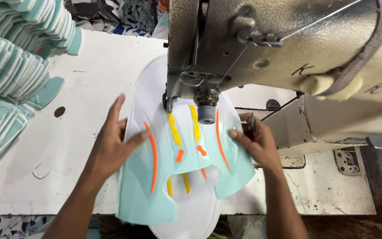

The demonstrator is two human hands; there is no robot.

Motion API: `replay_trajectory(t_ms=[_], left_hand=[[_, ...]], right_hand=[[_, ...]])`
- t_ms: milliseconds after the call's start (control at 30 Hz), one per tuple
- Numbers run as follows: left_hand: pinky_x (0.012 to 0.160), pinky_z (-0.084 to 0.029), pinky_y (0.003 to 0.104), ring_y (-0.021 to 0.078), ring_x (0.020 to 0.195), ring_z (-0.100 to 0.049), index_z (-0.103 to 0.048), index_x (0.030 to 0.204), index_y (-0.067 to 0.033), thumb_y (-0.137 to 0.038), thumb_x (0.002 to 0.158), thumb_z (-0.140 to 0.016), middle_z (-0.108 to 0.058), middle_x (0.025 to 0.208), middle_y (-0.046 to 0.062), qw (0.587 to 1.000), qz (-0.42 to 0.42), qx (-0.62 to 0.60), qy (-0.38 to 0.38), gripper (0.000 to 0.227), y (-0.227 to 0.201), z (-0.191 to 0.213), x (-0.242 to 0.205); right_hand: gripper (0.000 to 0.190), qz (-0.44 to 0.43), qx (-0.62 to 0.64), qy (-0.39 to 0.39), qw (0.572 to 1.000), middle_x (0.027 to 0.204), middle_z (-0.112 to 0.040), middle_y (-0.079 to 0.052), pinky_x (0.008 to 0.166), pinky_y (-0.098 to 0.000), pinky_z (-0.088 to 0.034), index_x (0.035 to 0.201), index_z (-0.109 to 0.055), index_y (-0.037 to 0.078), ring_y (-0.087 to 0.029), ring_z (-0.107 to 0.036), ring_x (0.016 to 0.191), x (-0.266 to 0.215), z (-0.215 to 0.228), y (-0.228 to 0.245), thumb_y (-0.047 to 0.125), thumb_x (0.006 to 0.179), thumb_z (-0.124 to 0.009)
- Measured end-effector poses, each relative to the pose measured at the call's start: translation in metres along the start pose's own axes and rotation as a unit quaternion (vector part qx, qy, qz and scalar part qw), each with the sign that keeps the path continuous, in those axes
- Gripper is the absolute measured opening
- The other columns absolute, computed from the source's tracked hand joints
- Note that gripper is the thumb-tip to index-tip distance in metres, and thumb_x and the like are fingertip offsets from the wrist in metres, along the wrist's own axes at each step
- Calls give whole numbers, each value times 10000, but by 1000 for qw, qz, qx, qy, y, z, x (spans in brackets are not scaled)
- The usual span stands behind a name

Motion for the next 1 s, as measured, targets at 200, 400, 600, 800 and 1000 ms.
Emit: replay_trajectory(t_ms=[200, 400, 600, 800, 1000], left_hand=[[904, -591, 334, 166, 1041, -713, -371, 1536, -69, -204, 780, -802, -731, 1161, 124, 999, -1, -46, 25, 881, 8, 1, -14], [870, -609, 309, 154, 1007, -719, -423, 1518, -34, -156, 823, -780, -734, 1130, 127, 991, -63, -109, 45, 791, 11, 3, 1], [839, -602, 302, 142, 940, -721, -439, 1519, -27, -113, 824, -778, -751, 1041, 115, 989, -75, -119, 55, 778, 7, 7, 18], [858, -608, 278, 125, 974, -732, -458, 1492, -14, -84, 822, -784, -760, 1078, 112, 987, -93, -119, 46, 749, 3, 8, 36], [818, -612, 274, 128, 933, -736, -461, 1489, 0, -88, 816, -802, -767, 1066, 127, 990, -100, -102, 23, 760, -4, 11, 48]], right_hand=[[339, 61, 57, -38, 996, 914, -749, -62, 692, -239, -556, 1180, -652, -3, -81, -674, 789, -25, -21, 3, 164, 909, -770], [349, 61, 86, -73, 992, 953, -748, -56, 716, -252, -580, 1184, -641, -9, -92, -688, 807, -34, -27, 3, 176, 911, -756], [334, 79, 83, -84, 990, 998, -734, -58, 745, -238, -565, 1198, -632, -15, -83, -673, 845, -33, -33, 11, 173, 943, -740], [331, 74, 72, -104, 989, 952, -737, -68, 723, -235, -565, 1186, -629, -22, -79, -675, 812, -32, -38, 18, 201, 962, -730], [376, 48, 69, -115, 990, 894, -749, -68, 627, -226, -570, 1202, -630, -21, -78, -691, 711, -14, -34, 25, 223, 935, -733]])
Point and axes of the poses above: each hand's wrist, its own x-axis towards the middle knuckle, its own z-axis out of the back of the hand, y = z × x, the point moved 7 cm from there along x, towards the middle knuckle
